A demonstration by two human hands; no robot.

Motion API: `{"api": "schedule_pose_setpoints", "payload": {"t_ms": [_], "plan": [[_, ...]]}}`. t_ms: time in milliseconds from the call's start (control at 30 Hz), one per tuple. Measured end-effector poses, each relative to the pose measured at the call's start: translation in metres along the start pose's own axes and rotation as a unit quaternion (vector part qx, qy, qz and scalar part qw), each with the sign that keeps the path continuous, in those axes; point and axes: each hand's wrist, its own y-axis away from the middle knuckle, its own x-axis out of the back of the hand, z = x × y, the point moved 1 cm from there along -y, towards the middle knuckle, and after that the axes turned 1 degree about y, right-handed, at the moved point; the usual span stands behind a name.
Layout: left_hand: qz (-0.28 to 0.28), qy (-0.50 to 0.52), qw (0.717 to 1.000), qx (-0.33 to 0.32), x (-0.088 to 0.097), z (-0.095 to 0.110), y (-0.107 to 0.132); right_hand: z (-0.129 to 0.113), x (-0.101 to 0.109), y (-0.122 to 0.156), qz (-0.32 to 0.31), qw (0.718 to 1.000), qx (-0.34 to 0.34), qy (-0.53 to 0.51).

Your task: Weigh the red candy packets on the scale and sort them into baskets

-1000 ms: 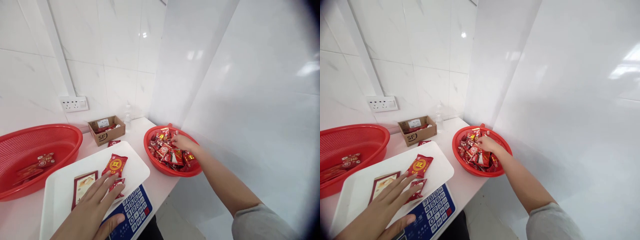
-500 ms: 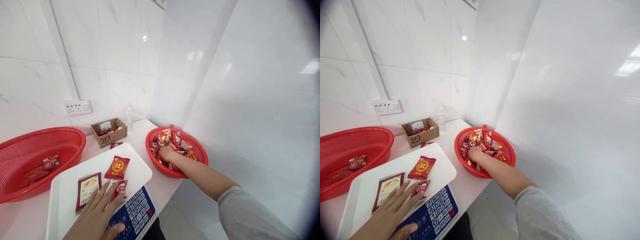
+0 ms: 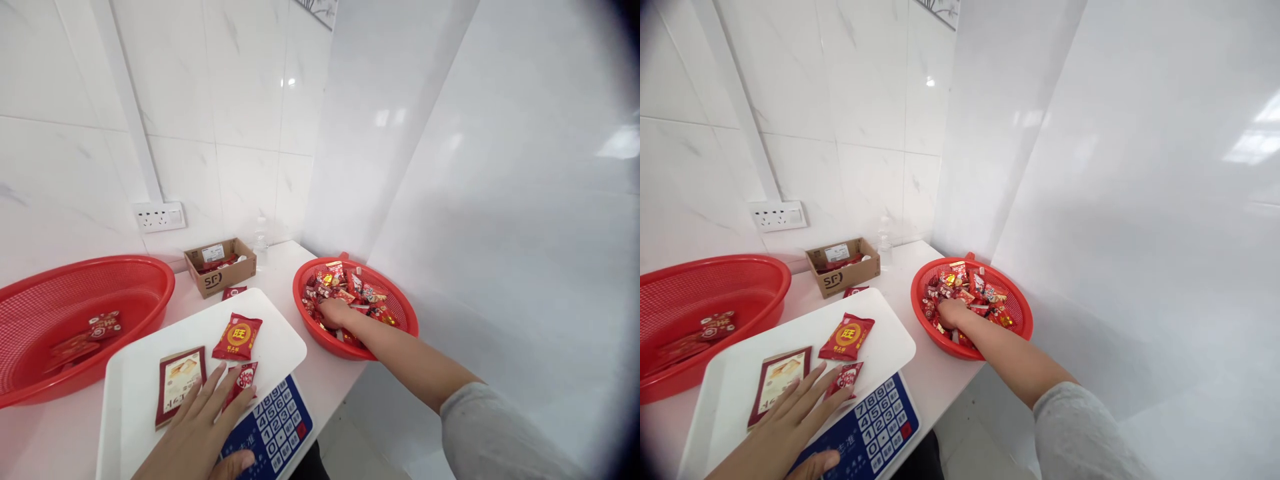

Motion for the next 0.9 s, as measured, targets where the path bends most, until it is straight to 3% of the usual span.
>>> {"api": "schedule_pose_setpoints", "payload": {"t_ms": [133, 267, 367, 433, 567, 667, 800, 900], "plan": [[-0.015, 0.004, 1.0, 0.026, -0.004, -0.003, 0.009, 0.001, 0.005, 0.004, 0.044, 0.998, 0.014, -0.04], [-0.007, -0.002, 0.999, 0.052, -0.015, -0.005, 0.022, 0.001, 0.027, 0.012, 0.144, 0.985, 0.013, -0.092], [-0.034, 0.014, 0.997, 0.07, -0.012, -0.001, 0.024, -0.017, 0.048, 0.022, 0.224, 0.962, 0.039, -0.151], [-0.065, 0.036, 0.993, 0.09, -0.002, 0.006, 0.02, -0.04, 0.058, 0.033, 0.246, 0.944, 0.094, -0.198], [-0.129, 0.07, 0.98, 0.135, 0.017, 0.018, 0.013, -0.099, 0.065, 0.055, 0.216, 0.906, 0.243, -0.272], [-0.124, 0.07, 0.977, 0.156, 0.016, 0.019, 0.019, -0.134, 0.058, 0.066, 0.19, 0.881, 0.318, -0.293], [-0.093, 0.053, 0.976, 0.19, 0.007, 0.012, 0.033, -0.15, 0.042, 0.075, 0.173, 0.869, 0.369, -0.279], [-0.115, 0.053, 0.962, 0.242, 0.007, 0.006, 0.036, -0.146, 0.029, 0.084, 0.125, 0.88, 0.392, -0.237]]}}
